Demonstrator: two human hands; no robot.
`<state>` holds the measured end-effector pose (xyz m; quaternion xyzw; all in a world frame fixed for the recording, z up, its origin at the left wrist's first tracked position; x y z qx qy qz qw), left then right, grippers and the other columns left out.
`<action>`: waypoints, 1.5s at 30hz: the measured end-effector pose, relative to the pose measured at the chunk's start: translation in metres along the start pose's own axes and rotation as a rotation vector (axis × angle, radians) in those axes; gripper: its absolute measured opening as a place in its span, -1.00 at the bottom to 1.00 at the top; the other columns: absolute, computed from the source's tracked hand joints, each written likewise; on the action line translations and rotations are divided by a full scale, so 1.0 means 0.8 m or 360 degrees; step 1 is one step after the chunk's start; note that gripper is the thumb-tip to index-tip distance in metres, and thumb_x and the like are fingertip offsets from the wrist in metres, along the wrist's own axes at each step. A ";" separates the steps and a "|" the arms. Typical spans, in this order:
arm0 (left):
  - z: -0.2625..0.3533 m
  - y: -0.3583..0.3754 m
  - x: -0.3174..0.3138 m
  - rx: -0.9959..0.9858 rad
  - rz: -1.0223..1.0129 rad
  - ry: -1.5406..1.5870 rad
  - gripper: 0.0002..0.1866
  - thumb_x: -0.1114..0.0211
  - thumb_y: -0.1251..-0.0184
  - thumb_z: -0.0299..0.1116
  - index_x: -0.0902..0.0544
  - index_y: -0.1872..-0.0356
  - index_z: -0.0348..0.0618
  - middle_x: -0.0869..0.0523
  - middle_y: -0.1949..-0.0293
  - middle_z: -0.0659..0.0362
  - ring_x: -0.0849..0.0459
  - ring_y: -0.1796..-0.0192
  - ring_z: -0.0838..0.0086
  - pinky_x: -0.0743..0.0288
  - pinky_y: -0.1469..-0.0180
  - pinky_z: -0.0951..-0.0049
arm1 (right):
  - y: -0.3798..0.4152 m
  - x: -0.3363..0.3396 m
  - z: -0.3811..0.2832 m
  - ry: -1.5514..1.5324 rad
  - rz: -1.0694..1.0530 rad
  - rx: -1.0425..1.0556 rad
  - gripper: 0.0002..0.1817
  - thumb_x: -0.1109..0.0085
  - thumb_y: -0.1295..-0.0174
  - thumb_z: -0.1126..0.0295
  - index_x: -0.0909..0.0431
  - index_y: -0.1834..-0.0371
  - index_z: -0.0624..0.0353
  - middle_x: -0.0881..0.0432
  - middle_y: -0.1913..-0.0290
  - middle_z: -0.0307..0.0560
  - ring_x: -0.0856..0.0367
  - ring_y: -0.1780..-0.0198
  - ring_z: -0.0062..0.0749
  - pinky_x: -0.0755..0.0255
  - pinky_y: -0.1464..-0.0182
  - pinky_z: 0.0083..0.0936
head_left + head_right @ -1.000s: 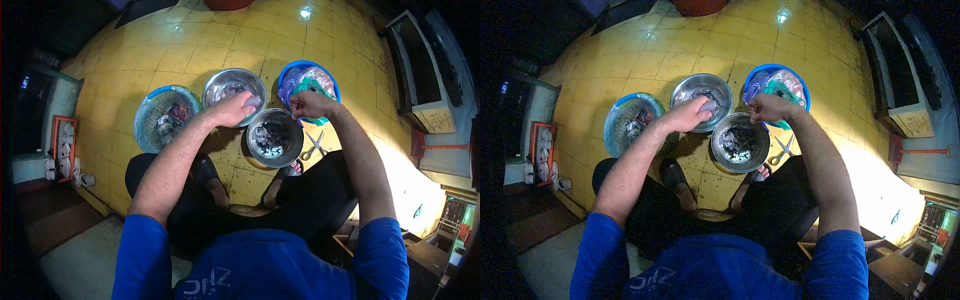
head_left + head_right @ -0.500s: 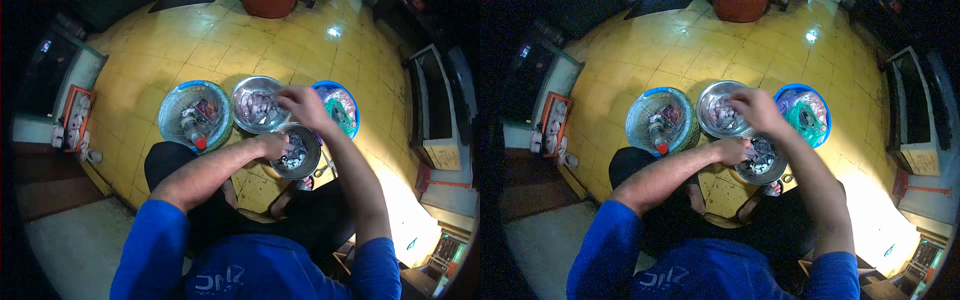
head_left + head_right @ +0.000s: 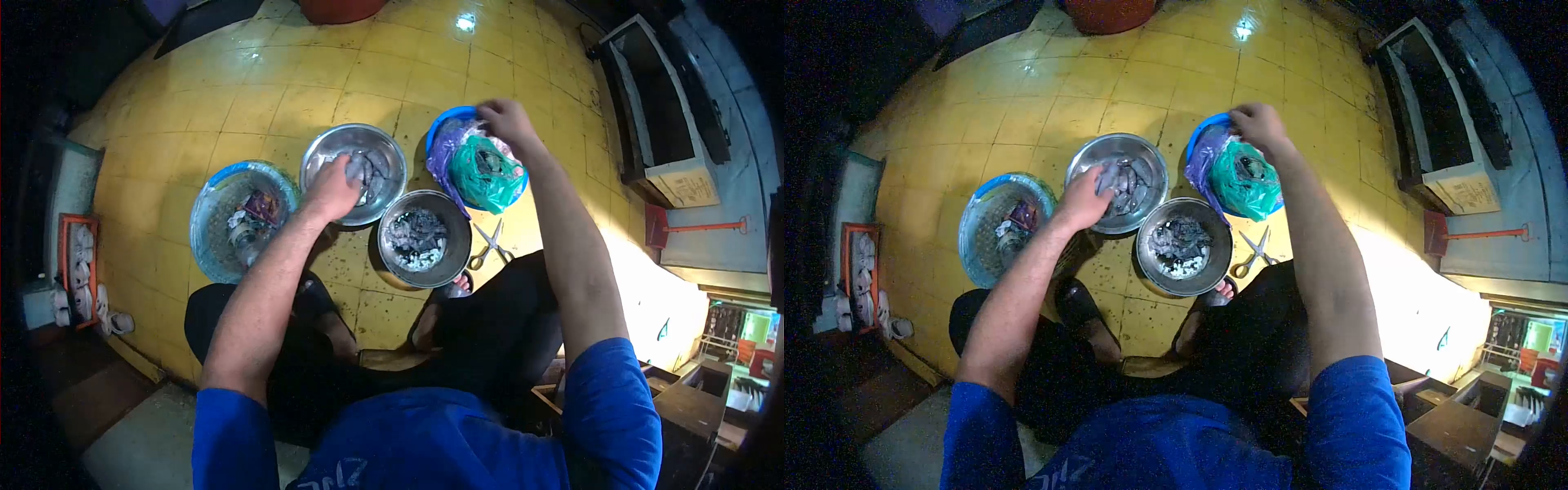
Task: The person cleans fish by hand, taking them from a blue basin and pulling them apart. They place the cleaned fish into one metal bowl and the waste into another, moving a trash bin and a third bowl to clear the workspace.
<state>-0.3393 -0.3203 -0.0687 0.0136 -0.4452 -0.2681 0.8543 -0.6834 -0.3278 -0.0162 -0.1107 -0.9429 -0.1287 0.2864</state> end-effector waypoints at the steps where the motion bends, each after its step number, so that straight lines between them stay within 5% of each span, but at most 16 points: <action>1: -0.003 -0.002 0.005 -0.0056 0.0112 -0.0025 -0.45 -0.24 -0.28 -0.26 -0.42 -0.25 -0.30 -0.54 -0.18 -0.21 -0.52 -0.25 0.00 -0.37 -0.32 0.15 | -0.011 0.020 0.058 -0.0012 -0.0007 -0.0149 -0.75 -0.14 -0.32 0.31 -0.69 0.16 0.27 -0.72 0.37 -0.06 -0.68 0.35 -0.45 -0.57 0.27 -0.48; 4: 0.018 0.005 0.017 -0.0106 0.0186 -0.0065 -0.41 -0.27 -0.27 -0.24 -0.40 -0.29 -0.26 -0.51 -0.23 -0.19 -0.46 -0.31 0.02 -0.31 -0.38 0.18 | -0.021 0.013 0.173 0.0240 -0.0044 -0.0327 -0.75 -0.19 -0.22 0.30 -0.70 0.21 0.26 -0.71 0.39 -0.01 -0.69 0.33 -0.32 -0.57 0.21 -0.39; 8: 0.042 0.010 0.011 -0.0173 0.0078 -0.0009 -0.42 -0.27 -0.29 -0.24 -0.40 -0.29 -0.27 -0.49 -0.26 -0.14 -0.43 -0.34 0.02 -0.31 -0.38 0.17 | -0.017 -0.035 0.188 0.1101 -0.0192 -0.0176 -0.74 -0.17 -0.10 0.31 -0.71 0.23 0.23 -0.73 0.25 0.14 -0.72 0.17 -0.05 -0.57 0.03 -0.26; 13: 0.042 0.015 0.006 -0.0161 0.0021 -0.0011 -0.43 -0.27 -0.30 -0.25 -0.39 -0.29 -0.26 -0.47 -0.27 -0.16 -0.42 -0.34 0.03 -0.28 -0.41 0.18 | 0.006 -0.091 0.182 0.1624 -0.0687 -0.0207 -0.65 -0.14 -0.13 0.35 -0.69 0.01 0.16 -0.66 -0.08 0.16 -0.63 -0.14 -0.03 -0.49 -0.19 -0.25; 20: 0.039 0.014 0.010 -0.0163 0.0014 0.0014 -0.45 -0.29 -0.30 -0.26 -0.41 -0.28 -0.23 -0.50 -0.25 -0.14 -0.45 -0.33 0.04 -0.30 -0.39 0.19 | 0.011 -0.075 0.194 0.1341 -0.0373 -0.0445 -0.63 -0.08 -0.23 0.35 -0.62 -0.08 0.20 -0.58 -0.21 0.16 -0.56 -0.25 -0.04 -0.45 -0.26 -0.27; 24: 0.046 0.016 0.014 -0.0199 0.0029 0.0050 -0.46 -0.30 -0.30 -0.27 -0.43 -0.27 -0.20 -0.52 -0.23 -0.13 -0.46 -0.33 0.06 -0.30 -0.39 0.20 | 0.003 -0.055 0.170 0.1389 -0.0394 -0.0327 -0.65 -0.13 -0.19 0.31 -0.66 0.01 0.20 -0.62 -0.11 0.25 -0.63 -0.14 -0.01 -0.49 -0.21 -0.22; 26: 0.048 0.017 0.014 -0.0201 0.0027 0.0076 -0.47 -0.30 -0.30 -0.26 -0.44 -0.25 -0.22 -0.52 -0.22 -0.14 -0.48 -0.30 0.05 -0.34 -0.36 0.20 | -0.006 -0.029 0.156 0.1118 -0.0256 -0.0127 -0.64 -0.30 -0.02 0.34 -0.68 0.07 0.17 -0.73 0.14 0.16 -0.71 0.08 -0.01 -0.55 -0.06 -0.22; 31: 0.057 0.016 0.019 -0.0320 0.0101 0.0066 -0.49 -0.29 -0.29 -0.25 -0.46 -0.23 -0.23 -0.53 -0.21 -0.15 -0.51 -0.27 0.05 -0.39 -0.32 0.20 | -0.002 0.015 0.152 0.0772 -0.0100 -0.0313 -0.80 -0.27 -0.04 0.51 -0.66 0.22 0.24 -0.67 0.51 -0.10 -0.66 0.55 -0.44 -0.55 0.49 -0.45; 40: 0.074 0.020 0.012 -0.0390 0.0019 0.0173 -0.52 -0.29 -0.28 -0.26 -0.49 -0.18 -0.27 -0.59 -0.15 -0.13 -0.54 -0.25 0.07 -0.39 -0.31 0.19 | 0.040 0.059 0.100 0.0188 0.0103 -0.0355 -0.72 -0.34 -0.03 0.50 -0.67 0.13 0.19 -0.70 0.47 -0.10 -0.65 0.53 -0.46 -0.54 0.47 -0.48; 45: 0.073 0.018 0.007 -0.0475 0.0040 0.0155 -0.53 -0.29 -0.29 -0.26 -0.50 -0.17 -0.25 -0.59 -0.16 -0.12 -0.53 -0.25 0.08 -0.38 -0.31 0.18 | 0.041 0.066 0.106 0.0380 0.0140 -0.0401 -0.70 -0.30 -0.05 0.52 -0.67 0.09 0.18 -0.71 0.46 -0.08 -0.68 0.51 -0.44 -0.55 0.47 -0.48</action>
Point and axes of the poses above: each hand's wrist, its own y-axis away from the middle knuckle, its own x-axis out of the back of the hand, z = x × y, the point moved 8 cm from there along -y, towards the middle knuckle
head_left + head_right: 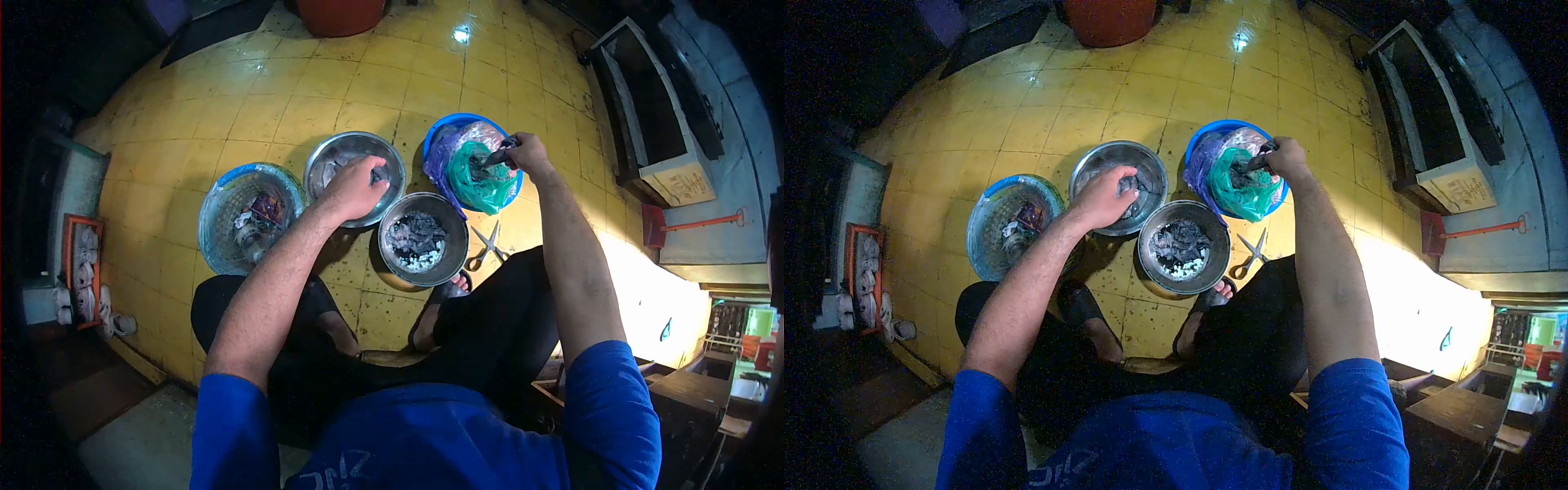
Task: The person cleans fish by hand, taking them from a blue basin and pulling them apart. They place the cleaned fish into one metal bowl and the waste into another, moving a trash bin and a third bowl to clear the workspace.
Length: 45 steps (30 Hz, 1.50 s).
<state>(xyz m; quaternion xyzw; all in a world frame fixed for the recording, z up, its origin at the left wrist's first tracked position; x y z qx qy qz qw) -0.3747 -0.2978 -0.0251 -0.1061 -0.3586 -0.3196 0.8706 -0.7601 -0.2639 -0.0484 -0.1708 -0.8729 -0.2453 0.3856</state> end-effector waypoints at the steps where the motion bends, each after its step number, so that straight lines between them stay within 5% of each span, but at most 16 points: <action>1: 0.000 0.000 0.000 0.0001 0.0003 -0.0001 -0.53 -0.29 -0.29 -0.26 -0.50 -0.17 -0.25 -0.59 -0.16 -0.12 -0.53 -0.25 0.08 -0.38 -0.31 0.18 | 0.001 0.004 0.002 0.0057 0.0050 -0.0023 -0.72 -0.30 -0.05 0.51 -0.68 0.12 0.17 -0.71 0.46 -0.07 -0.69 0.50 -0.43 -0.56 0.46 -0.46; 8: -0.001 -0.001 -0.005 0.0032 -0.0035 -0.0018 -0.56 -0.28 -0.32 -0.29 -0.53 -0.17 -0.25 -0.62 -0.17 -0.05 -0.59 -0.23 0.19 -0.42 -0.29 0.27 | 0.017 0.033 -0.014 0.0221 0.0210 0.0102 -0.84 -0.32 -0.05 0.42 -0.70 0.28 0.16 -0.72 0.47 -0.04 -0.71 0.48 -0.42 -0.60 0.36 -0.45; 14: 0.009 0.001 -0.018 -0.0045 -0.0134 0.0063 -0.58 -0.28 -0.31 -0.30 -0.54 -0.15 -0.25 -0.66 -0.11 -0.03 -0.63 -0.17 0.20 -0.47 -0.23 0.28 | 0.065 0.057 -0.062 0.0461 0.0475 0.0308 -0.77 -0.35 -0.01 0.31 -0.70 0.29 0.17 -0.74 0.39 0.02 -0.74 0.33 -0.19 -0.60 0.18 -0.32; 20: 0.047 0.012 -0.028 -0.0136 -0.0121 0.0207 -0.55 -0.31 -0.28 -0.30 -0.55 -0.17 -0.25 -0.68 -0.08 -0.02 -0.65 -0.14 0.23 -0.49 -0.21 0.28 | 0.139 0.013 -0.118 0.0430 0.0174 0.0541 -0.70 -0.40 0.06 0.25 -0.69 0.26 0.15 -0.71 0.27 0.13 -0.71 0.19 -0.02 -0.57 0.08 -0.21; 25: 0.073 0.030 -0.072 -0.0136 -0.0288 0.0365 -0.39 -0.34 -0.32 -0.21 -0.38 -0.31 -0.27 -0.65 -0.09 -0.03 -0.62 -0.17 0.21 -0.47 -0.24 0.27 | 0.186 -0.075 -0.147 0.0016 -0.0599 0.0595 -0.70 -0.36 0.01 0.32 -0.65 0.21 0.22 -0.70 0.32 0.16 -0.71 0.24 -0.08 -0.53 0.14 -0.24; 29: 0.087 0.047 -0.090 -0.0029 -0.0577 0.0476 -0.46 -0.24 -0.42 -0.22 -0.34 -0.29 -0.28 -0.62 -0.09 -0.12 -0.62 -0.16 0.14 -0.45 -0.21 0.18 | 0.194 -0.114 -0.159 -0.0023 -0.0771 0.0771 -0.72 -0.34 0.00 0.36 -0.64 0.23 0.24 -0.70 0.35 0.13 -0.71 0.26 -0.10 -0.53 0.16 -0.26; 30: 0.083 0.046 -0.095 -0.0217 -0.0409 0.0496 -0.50 -0.16 -0.47 -0.21 -0.32 -0.29 -0.30 -0.62 -0.07 -0.17 -0.63 -0.15 0.07 -0.46 -0.19 0.14 | 0.193 -0.123 -0.156 0.0013 -0.0813 0.0729 -0.73 -0.33 0.01 0.36 -0.63 0.24 0.25 -0.70 0.34 0.13 -0.72 0.24 -0.10 -0.53 0.14 -0.25; 34: 0.074 0.049 -0.097 -0.0025 -0.0490 0.0405 -0.52 -0.09 -0.50 -0.23 -0.30 -0.29 -0.30 -0.61 -0.08 -0.19 -0.61 -0.15 -0.01 -0.46 -0.18 0.10 | 0.200 -0.117 -0.164 0.0188 -0.0822 0.0734 -0.73 -0.32 0.05 0.39 -0.63 0.26 0.25 -0.70 0.33 0.15 -0.71 0.21 -0.04 -0.54 0.12 -0.23; 37: 0.079 0.049 -0.089 -0.0061 -0.0474 0.0248 -0.69 -0.06 -0.50 -0.28 -0.39 -0.03 -0.36 -0.58 0.03 -0.24 -0.59 -0.06 -0.12 -0.45 -0.08 0.04 | 0.198 -0.108 -0.169 0.0362 -0.0754 0.0798 -0.71 -0.31 0.10 0.43 -0.63 0.25 0.26 -0.70 0.31 0.17 -0.71 0.18 0.01 -0.55 0.09 -0.20; 40: 0.061 0.048 -0.099 -0.0236 -0.0434 0.0214 -0.70 -0.07 -0.49 -0.28 -0.39 0.01 -0.36 -0.57 0.05 -0.26 -0.58 -0.07 -0.15 -0.45 -0.08 0.01 | 0.193 -0.088 -0.170 0.0333 -0.0620 0.0908 -0.82 -0.27 0.06 0.53 -0.58 0.34 0.29 -0.70 0.45 0.04 -0.72 0.43 -0.25 -0.57 0.34 -0.36; 42: 0.048 0.050 -0.102 -0.0156 -0.0534 0.0144 -0.57 -0.09 -0.50 -0.28 -0.31 -0.25 -0.32 -0.59 -0.05 -0.25 -0.59 -0.15 -0.09 -0.46 -0.16 0.04 | 0.177 -0.081 -0.154 0.0535 -0.0603 0.0770 -0.64 -0.32 0.13 0.44 -0.64 0.17 0.25 -0.70 0.26 0.20 -0.70 0.11 0.05 -0.55 0.03 -0.18; 45: 0.029 0.049 -0.101 -0.0061 -0.0560 0.0089 -0.57 -0.17 -0.44 -0.33 -0.33 -0.20 -0.33 -0.58 -0.01 -0.22 -0.58 -0.14 -0.08 -0.45 -0.16 0.06 | 0.163 -0.074 -0.133 0.0489 -0.0536 0.0638 -0.62 -0.34 0.13 0.44 -0.65 0.14 0.24 -0.69 0.24 0.21 -0.69 0.10 0.08 -0.55 0.03 -0.17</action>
Point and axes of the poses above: each hand's wrist, its own y-axis away from the middle knuckle, its own x-axis out of the back of the hand, z = x × y, the point moved 8 cm from there along -y, towards the middle knuckle
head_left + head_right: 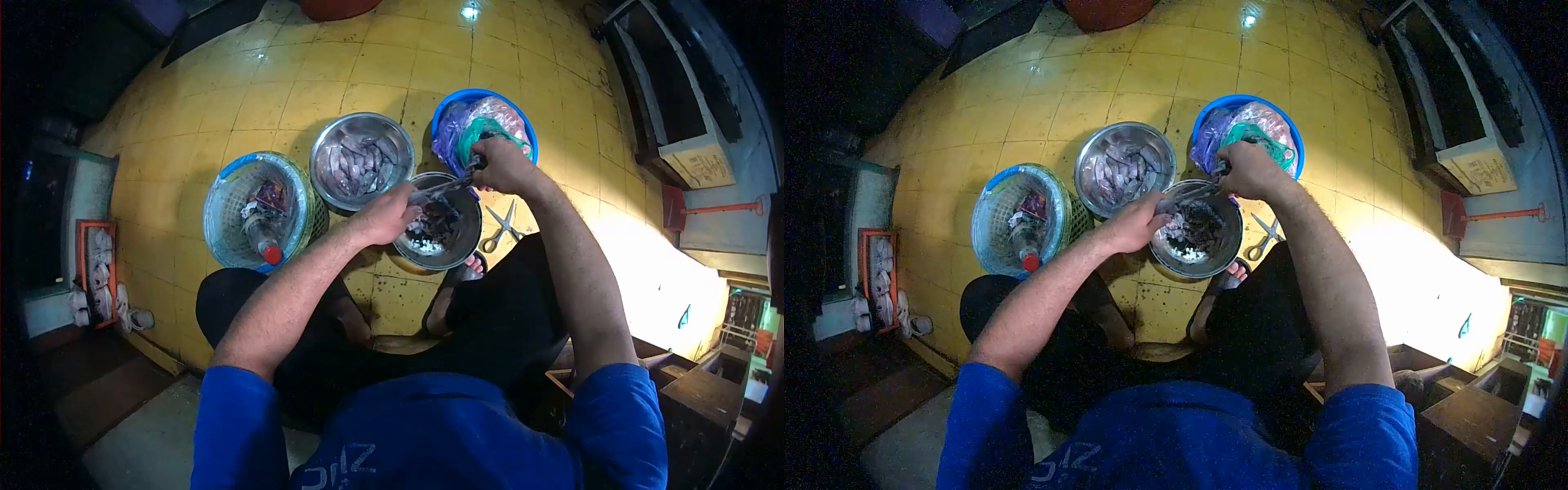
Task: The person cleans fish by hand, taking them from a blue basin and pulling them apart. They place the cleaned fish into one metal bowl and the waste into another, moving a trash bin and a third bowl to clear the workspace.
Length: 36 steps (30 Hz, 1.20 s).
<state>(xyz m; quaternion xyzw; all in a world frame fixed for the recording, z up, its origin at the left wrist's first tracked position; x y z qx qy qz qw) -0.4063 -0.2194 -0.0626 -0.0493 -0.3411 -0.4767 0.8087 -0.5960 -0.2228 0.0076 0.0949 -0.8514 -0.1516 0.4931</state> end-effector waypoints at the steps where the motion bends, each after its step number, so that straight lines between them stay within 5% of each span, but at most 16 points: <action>1: -0.004 0.000 0.000 -0.0001 -0.0001 0.0001 -0.57 -0.17 -0.44 -0.33 -0.33 -0.20 -0.33 -0.58 -0.01 -0.22 -0.58 -0.14 -0.08 -0.45 -0.16 0.06 | -0.002 -0.003 0.007 0.0035 -0.0012 -0.0029 -0.61 -0.36 0.13 0.43 -0.65 0.14 0.25 -0.69 0.22 0.22 -0.69 0.10 0.10 -0.55 0.03 -0.16; 5: -0.013 -0.002 0.007 -0.0043 0.0167 -0.0056 -0.54 -0.25 -0.34 -0.37 -0.35 -0.16 -0.37 -0.54 -0.03 -0.22 -0.54 -0.17 -0.06 -0.43 -0.19 0.10 | -0.004 -0.020 0.013 0.0195 -0.0116 -0.0032 -0.62 -0.35 0.13 0.42 -0.66 0.15 0.25 -0.69 0.21 0.22 -0.68 0.08 0.10 -0.54 0.02 -0.14; 7: -0.012 -0.004 0.007 -0.0049 0.0162 -0.0065 -0.53 -0.27 -0.32 -0.37 -0.35 -0.15 -0.38 -0.53 -0.05 -0.23 -0.53 -0.18 -0.06 -0.42 -0.20 0.11 | -0.004 -0.034 -0.001 0.0355 -0.0127 0.0223 -0.75 -0.35 0.08 0.41 -0.63 0.30 0.26 -0.72 0.32 0.12 -0.73 0.25 -0.07 -0.57 0.18 -0.21; 12: -0.002 -0.002 0.009 -0.0038 0.0159 -0.0111 -0.54 -0.28 -0.29 -0.37 -0.40 -0.13 -0.39 -0.56 -0.05 -0.22 -0.56 -0.16 -0.05 -0.43 -0.19 0.09 | -0.006 -0.061 -0.011 0.0228 -0.0234 0.0188 -0.67 -0.34 0.05 0.31 -0.67 0.19 0.20 -0.71 0.24 0.11 -0.69 0.14 0.02 -0.54 0.04 -0.18; 22: 0.005 -0.012 0.011 0.0159 -0.0093 0.0195 -0.58 -0.24 -0.34 -0.39 -0.45 -0.18 -0.30 -0.69 0.04 -0.08 -0.66 -0.06 0.15 -0.49 -0.13 0.23 | 0.006 -0.056 -0.065 -0.0255 -0.0146 0.0769 -0.66 -0.30 -0.04 0.57 -0.69 0.06 0.13 -0.71 0.19 0.01 -0.71 0.18 -0.25 -0.58 0.13 -0.37; 25: 0.013 -0.012 0.012 -0.0102 -0.0090 0.0679 -0.62 -0.22 -0.37 -0.41 -0.47 -0.18 -0.25 -0.70 0.17 0.14 -0.66 0.16 0.41 -0.54 0.11 0.35 | 0.008 -0.050 -0.074 -0.0461 -0.0209 0.0799 -0.68 -0.34 -0.07 0.51 -0.68 0.05 0.16 -0.70 0.17 0.02 -0.70 0.13 -0.17 -0.57 0.06 -0.34; 27: 0.016 -0.003 0.004 0.0199 -0.0398 0.1190 -0.68 -0.20 -0.39 -0.42 -0.51 -0.14 -0.18 -0.60 0.29 0.33 -0.51 0.35 0.65 -0.41 0.34 0.54 | 0.007 -0.052 -0.073 -0.0573 -0.0290 0.0741 -0.70 -0.35 -0.11 0.45 -0.68 0.05 0.17 -0.71 0.14 0.04 -0.70 0.07 -0.10 -0.57 -0.01 -0.30; 30: 0.011 -0.002 -0.002 0.0217 -0.0444 0.1420 -0.73 -0.19 -0.41 -0.41 -0.53 -0.09 -0.13 -0.50 0.37 0.39 -0.36 0.44 0.76 -0.23 0.45 0.66 | 0.007 -0.048 -0.078 -0.0456 -0.0230 0.0802 -0.69 -0.38 -0.08 0.44 -0.66 0.08 0.21 -0.68 0.17 0.05 -0.68 0.09 -0.08 -0.56 0.03 -0.29; 36: 0.014 -0.004 0.003 0.0157 -0.0494 0.1569 -0.77 -0.22 -0.42 -0.42 -0.52 -0.04 -0.16 -0.50 0.37 0.37 -0.38 0.44 0.73 -0.25 0.46 0.64 | 0.026 -0.028 -0.098 -0.0452 0.0048 0.1118 -0.75 -0.38 -0.05 0.51 -0.63 0.17 0.25 -0.59 0.29 0.01 -0.62 0.18 -0.18 -0.50 0.16 -0.31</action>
Point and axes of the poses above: each hand's wrist, its own y-axis away from the middle knuckle, its own x-axis out of the back of the hand, z = x × y, the point moved 8 cm from there along -y, towards the middle knuckle
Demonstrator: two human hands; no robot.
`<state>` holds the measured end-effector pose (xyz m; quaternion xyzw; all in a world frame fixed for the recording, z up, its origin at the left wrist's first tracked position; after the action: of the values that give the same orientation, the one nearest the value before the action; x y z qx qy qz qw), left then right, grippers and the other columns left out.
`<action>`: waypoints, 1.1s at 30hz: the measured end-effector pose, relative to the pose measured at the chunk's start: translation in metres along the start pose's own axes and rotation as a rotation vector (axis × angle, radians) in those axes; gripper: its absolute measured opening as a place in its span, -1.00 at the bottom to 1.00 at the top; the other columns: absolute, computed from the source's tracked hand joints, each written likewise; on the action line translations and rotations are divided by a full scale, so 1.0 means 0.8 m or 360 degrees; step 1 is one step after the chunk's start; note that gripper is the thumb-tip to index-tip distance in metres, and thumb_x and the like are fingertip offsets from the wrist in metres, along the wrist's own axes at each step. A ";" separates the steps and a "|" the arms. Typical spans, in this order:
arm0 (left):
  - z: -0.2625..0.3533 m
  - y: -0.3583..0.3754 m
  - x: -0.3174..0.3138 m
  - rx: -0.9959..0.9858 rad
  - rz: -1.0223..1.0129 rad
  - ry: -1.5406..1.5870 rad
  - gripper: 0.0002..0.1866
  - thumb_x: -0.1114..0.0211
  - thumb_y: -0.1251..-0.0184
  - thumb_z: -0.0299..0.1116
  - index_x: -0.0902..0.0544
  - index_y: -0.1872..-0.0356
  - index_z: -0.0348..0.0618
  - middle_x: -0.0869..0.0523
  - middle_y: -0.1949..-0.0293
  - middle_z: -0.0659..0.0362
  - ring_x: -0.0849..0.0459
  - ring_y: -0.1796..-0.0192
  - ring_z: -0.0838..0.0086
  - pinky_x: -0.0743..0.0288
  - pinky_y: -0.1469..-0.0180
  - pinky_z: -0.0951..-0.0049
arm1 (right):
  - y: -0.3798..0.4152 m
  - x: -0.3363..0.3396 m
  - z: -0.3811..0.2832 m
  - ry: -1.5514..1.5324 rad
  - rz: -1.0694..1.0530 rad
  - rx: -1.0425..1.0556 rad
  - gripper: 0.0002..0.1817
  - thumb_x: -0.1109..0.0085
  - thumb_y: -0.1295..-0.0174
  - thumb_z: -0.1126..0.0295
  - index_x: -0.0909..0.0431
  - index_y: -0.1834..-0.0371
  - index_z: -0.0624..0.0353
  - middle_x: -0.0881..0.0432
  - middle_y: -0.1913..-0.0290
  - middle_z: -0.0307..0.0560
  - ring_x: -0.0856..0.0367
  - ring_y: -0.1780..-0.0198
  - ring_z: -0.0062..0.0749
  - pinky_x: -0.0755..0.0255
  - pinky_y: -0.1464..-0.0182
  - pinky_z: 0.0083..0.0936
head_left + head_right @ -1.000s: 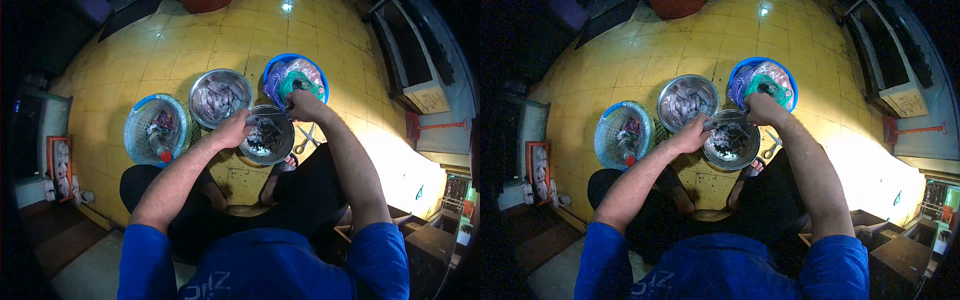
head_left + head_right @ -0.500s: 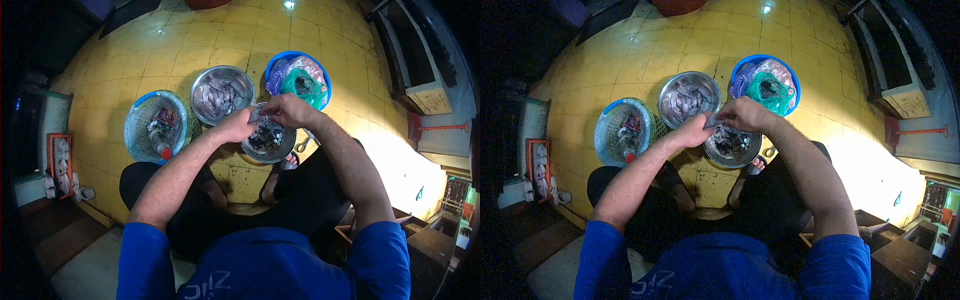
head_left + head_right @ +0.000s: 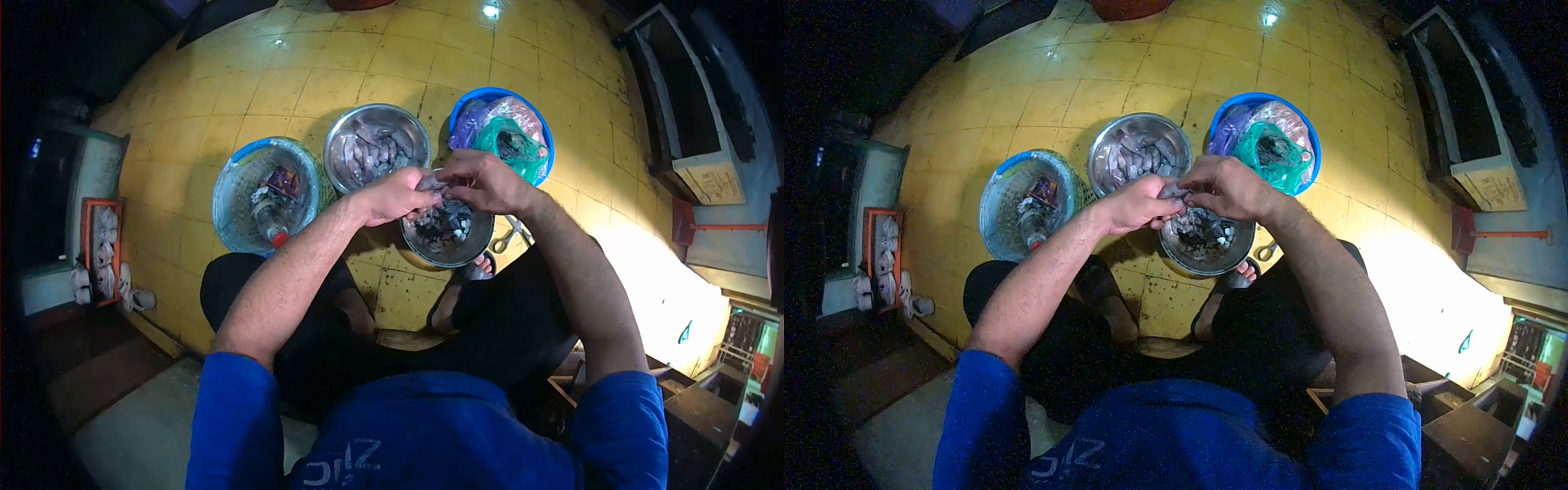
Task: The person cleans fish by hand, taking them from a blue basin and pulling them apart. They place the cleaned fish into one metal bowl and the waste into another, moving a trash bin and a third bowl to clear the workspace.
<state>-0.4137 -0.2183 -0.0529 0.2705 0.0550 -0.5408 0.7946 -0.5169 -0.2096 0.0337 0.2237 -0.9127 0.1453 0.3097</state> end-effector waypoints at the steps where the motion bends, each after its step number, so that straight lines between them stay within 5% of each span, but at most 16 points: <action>1: 0.002 0.001 -0.004 0.0007 -0.0037 0.0032 -0.77 -0.23 -0.42 -0.43 -0.51 -0.03 -0.18 -0.51 0.37 0.36 -0.40 0.42 0.71 -0.28 0.45 0.64 | -0.001 -0.002 0.000 0.0076 -0.0063 0.0003 -0.76 -0.37 -0.05 0.52 -0.63 0.19 0.25 -0.59 0.29 0.02 -0.61 0.20 -0.16 -0.49 0.19 -0.30; 4: -0.002 0.003 -0.010 0.0028 0.0011 -0.0024 -0.77 -0.24 -0.42 -0.42 -0.50 -0.03 -0.20 -0.53 0.36 0.35 -0.43 0.42 0.70 -0.31 0.44 0.64 | -0.002 -0.010 0.001 0.0150 -0.0188 -0.0020 -0.74 -0.35 -0.03 0.50 -0.61 0.19 0.26 -0.56 0.31 0.03 -0.59 0.27 -0.12 -0.46 0.25 -0.28; 8: -0.006 -0.006 -0.013 -0.0012 0.0087 -0.0341 -0.77 -0.26 -0.42 -0.39 -0.52 -0.01 -0.22 -0.57 0.34 0.30 -0.46 0.38 0.71 -0.34 0.44 0.65 | -0.002 -0.016 0.001 0.0228 -0.0362 -0.0195 -0.75 -0.29 -0.06 0.44 -0.57 0.20 0.29 -0.60 0.24 0.14 -0.61 0.13 0.07 -0.49 0.07 -0.19; 10: -0.002 -0.005 -0.010 -0.0036 0.0181 -0.0516 -0.76 -0.25 -0.42 -0.38 -0.55 -0.02 -0.22 -0.65 0.32 0.22 -0.58 0.31 0.58 -0.48 0.33 0.49 | -0.002 -0.017 0.004 0.0230 -0.0412 -0.0217 -0.76 -0.29 -0.07 0.43 -0.55 0.22 0.29 -0.60 0.24 0.13 -0.60 0.13 0.08 -0.48 0.08 -0.18; 13: 0.014 -0.008 -0.006 -0.0523 0.0320 -0.1181 -0.73 -0.23 -0.39 -0.37 -0.55 -0.04 -0.21 -0.72 0.21 0.05 -0.71 0.14 0.31 -0.55 0.08 0.31 | 0.002 -0.020 0.017 0.0307 -0.0505 -0.0331 -0.76 -0.32 -0.06 0.42 -0.55 0.24 0.27 -0.60 0.26 0.13 -0.60 0.16 0.06 -0.47 0.12 -0.19; 15: 0.013 -0.005 0.001 -0.0205 0.0346 -0.1142 -0.71 -0.21 -0.38 -0.37 -0.56 -0.07 -0.23 -0.72 0.05 -0.07 -0.68 -0.07 0.14 -0.49 -0.13 0.20 | 0.001 -0.015 0.016 0.0221 -0.0443 -0.0315 -0.75 -0.35 -0.05 0.39 -0.55 0.27 0.26 -0.62 0.31 0.11 -0.63 0.21 0.00 -0.48 0.18 -0.23; 18: 0.026 0.006 0.014 -0.0002 0.0496 -0.1320 -0.64 -0.21 -0.35 -0.40 -0.53 -0.14 -0.24 -0.70 -0.01 -0.09 -0.66 -0.11 0.13 -0.49 -0.14 0.25 | 0.002 0.010 0.026 0.0164 -0.0237 -0.0449 -0.75 -0.39 -0.04 0.37 -0.55 0.32 0.27 -0.64 0.37 0.10 -0.65 0.29 -0.04 -0.49 0.23 -0.26; 22: 0.027 0.011 0.071 -0.0147 0.0940 -0.1267 -0.53 -0.25 -0.32 -0.34 -0.46 -0.20 -0.34 -0.65 -0.08 -0.16 -0.62 -0.16 0.08 -0.46 -0.20 0.22 | 0.018 0.042 0.053 0.0020 0.0086 -0.0646 -0.84 -0.36 -0.11 0.43 -0.64 0.30 0.26 -0.70 0.37 0.02 -0.70 0.33 -0.29 -0.54 0.21 -0.39; 25: 0.032 0.025 0.114 -0.0086 0.1334 -0.1405 -0.24 -0.31 -0.23 -0.19 -0.24 -0.35 -0.43 -0.46 -0.23 -0.35 -0.50 -0.28 -0.08 -0.39 -0.32 0.15 | 0.017 0.050 0.064 0.0197 0.0207 -0.0600 -0.87 -0.31 -0.17 0.46 -0.68 0.25 0.27 -0.72 0.36 0.00 -0.70 0.31 -0.39 -0.55 0.20 -0.47; 29: 0.003 0.027 0.114 0.0334 0.1306 -0.1655 -0.18 -0.27 -0.27 -0.11 -0.15 -0.43 -0.37 -0.26 -0.37 -0.33 -0.37 -0.38 -0.11 -0.27 -0.41 0.14 | -0.004 0.042 0.046 0.0160 0.0408 -0.0557 -0.83 -0.28 -0.19 0.41 -0.68 0.22 0.26 -0.72 0.37 0.00 -0.69 0.35 -0.42 -0.55 0.21 -0.47; 32: -0.021 0.014 0.093 0.0388 0.0962 -0.1747 -0.18 -0.28 -0.24 -0.12 -0.17 -0.43 -0.34 -0.32 -0.33 -0.33 -0.42 -0.34 -0.11 -0.30 -0.39 0.11 | -0.043 0.017 0.008 0.0070 0.0418 -0.0475 -0.83 -0.25 -0.17 0.41 -0.65 0.20 0.22 -0.72 0.35 0.00 -0.71 0.33 -0.43 -0.56 0.21 -0.47; 33: -0.016 0.015 0.077 0.0351 0.0962 -0.1930 -0.31 -0.26 -0.27 -0.13 -0.31 -0.31 -0.35 -0.41 -0.29 -0.22 -0.46 -0.32 0.00 -0.40 -0.33 0.16 | -0.063 0.007 -0.019 0.0056 0.0387 -0.0455 -0.82 -0.25 -0.16 0.43 -0.65 0.20 0.24 -0.72 0.32 0.02 -0.73 0.29 -0.39 -0.57 0.17 -0.47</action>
<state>-0.3749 -0.2601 -0.0829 0.0027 -0.5329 -0.3537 0.7687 -0.4877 -0.2486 0.0551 0.0630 -0.9388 0.0542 0.3344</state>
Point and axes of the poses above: each hand's wrist, its own y-axis away from the middle knuckle, its own x-axis out of the back of the hand, z = x × y, the point moved 8 cm from there along -y, towards the middle knuckle
